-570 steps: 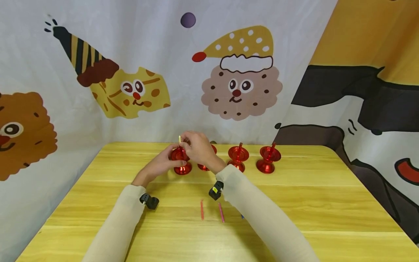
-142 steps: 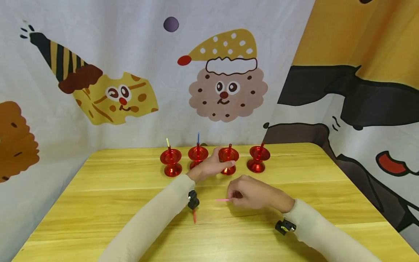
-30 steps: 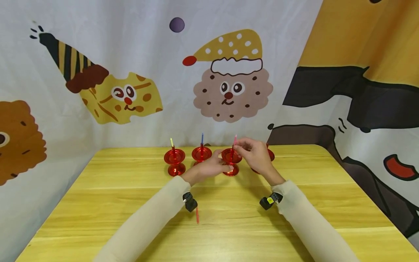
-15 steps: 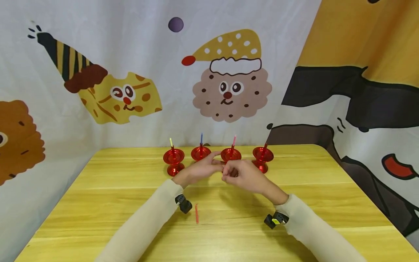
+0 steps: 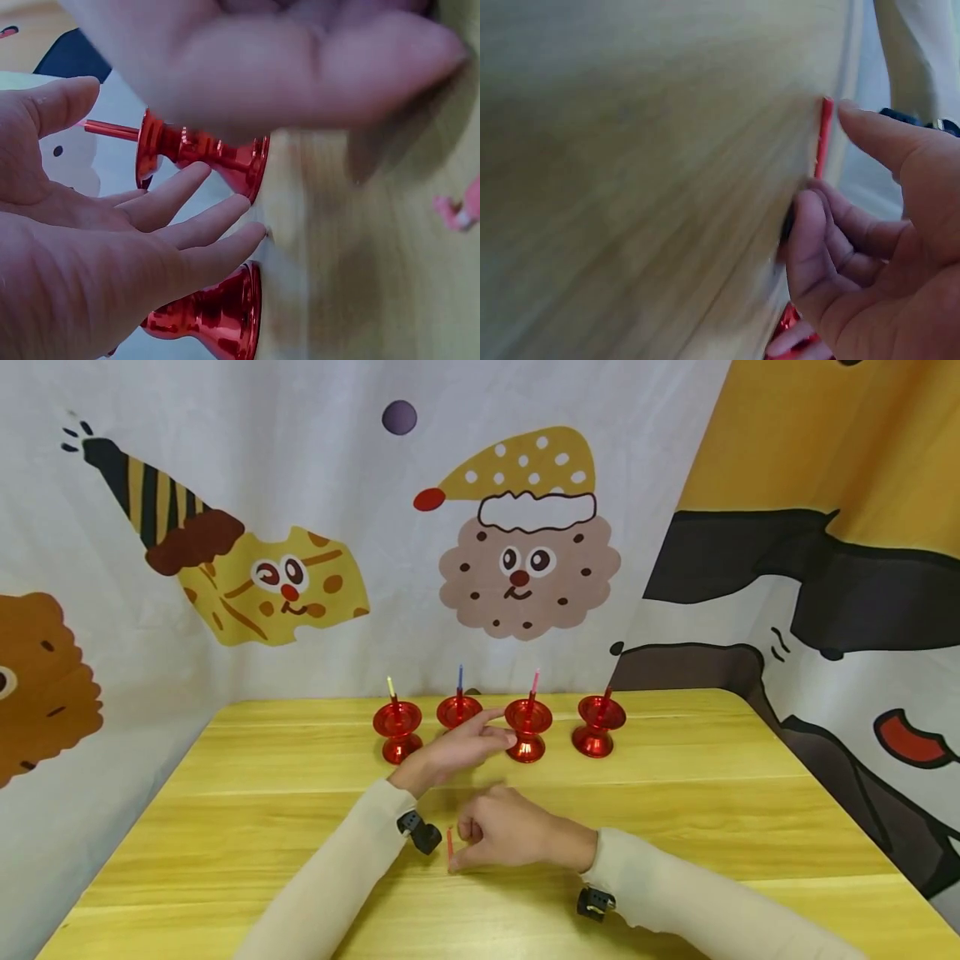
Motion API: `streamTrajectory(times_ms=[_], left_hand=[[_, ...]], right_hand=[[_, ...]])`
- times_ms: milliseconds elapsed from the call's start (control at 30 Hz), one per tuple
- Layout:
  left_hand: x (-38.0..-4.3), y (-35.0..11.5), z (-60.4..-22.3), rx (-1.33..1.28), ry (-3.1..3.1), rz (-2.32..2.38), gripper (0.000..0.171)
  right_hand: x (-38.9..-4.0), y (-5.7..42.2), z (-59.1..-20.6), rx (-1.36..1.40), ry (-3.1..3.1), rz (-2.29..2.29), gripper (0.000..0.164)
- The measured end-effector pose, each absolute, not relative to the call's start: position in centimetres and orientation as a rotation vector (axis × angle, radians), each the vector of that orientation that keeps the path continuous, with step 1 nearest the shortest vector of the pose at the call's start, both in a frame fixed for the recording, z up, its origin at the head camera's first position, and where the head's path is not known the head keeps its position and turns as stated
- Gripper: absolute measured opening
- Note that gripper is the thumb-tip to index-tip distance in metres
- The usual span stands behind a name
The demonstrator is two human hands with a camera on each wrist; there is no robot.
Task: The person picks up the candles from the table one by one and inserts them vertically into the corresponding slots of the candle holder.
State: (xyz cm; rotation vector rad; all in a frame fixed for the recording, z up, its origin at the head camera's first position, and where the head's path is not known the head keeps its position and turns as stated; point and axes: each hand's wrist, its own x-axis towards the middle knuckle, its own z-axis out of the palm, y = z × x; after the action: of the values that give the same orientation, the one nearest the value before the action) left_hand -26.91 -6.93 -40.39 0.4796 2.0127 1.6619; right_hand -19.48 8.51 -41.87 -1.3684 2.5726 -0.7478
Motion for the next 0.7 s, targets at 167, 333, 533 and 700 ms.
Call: streamTrajectory(times_ms=[167, 333, 533, 700], left_hand=[[-26.9, -7.0, -40.5, 0.484, 1.987, 1.674, 0.076], [-26.8, -6.9, -40.4, 0.484, 1.987, 1.669, 0.077], [-26.5, -6.7, -40.5, 0.477, 2.022, 1.65, 0.082], [-26.1, -6.8, -40.4, 0.448, 2.079, 1.593, 0.089]], right_hand=[[-19.3, 7.5, -42.0, -1.329, 2.647, -0.689, 0.05], [-19.3, 7.3, -41.7, -1.239, 2.653, -0.619, 0.042], [-19.7, 8.2, -41.3, -1.169, 2.609, -0.65, 0.025], [-20.3, 9.2, -41.2, -1.18, 2.573, -0.704, 0.022]])
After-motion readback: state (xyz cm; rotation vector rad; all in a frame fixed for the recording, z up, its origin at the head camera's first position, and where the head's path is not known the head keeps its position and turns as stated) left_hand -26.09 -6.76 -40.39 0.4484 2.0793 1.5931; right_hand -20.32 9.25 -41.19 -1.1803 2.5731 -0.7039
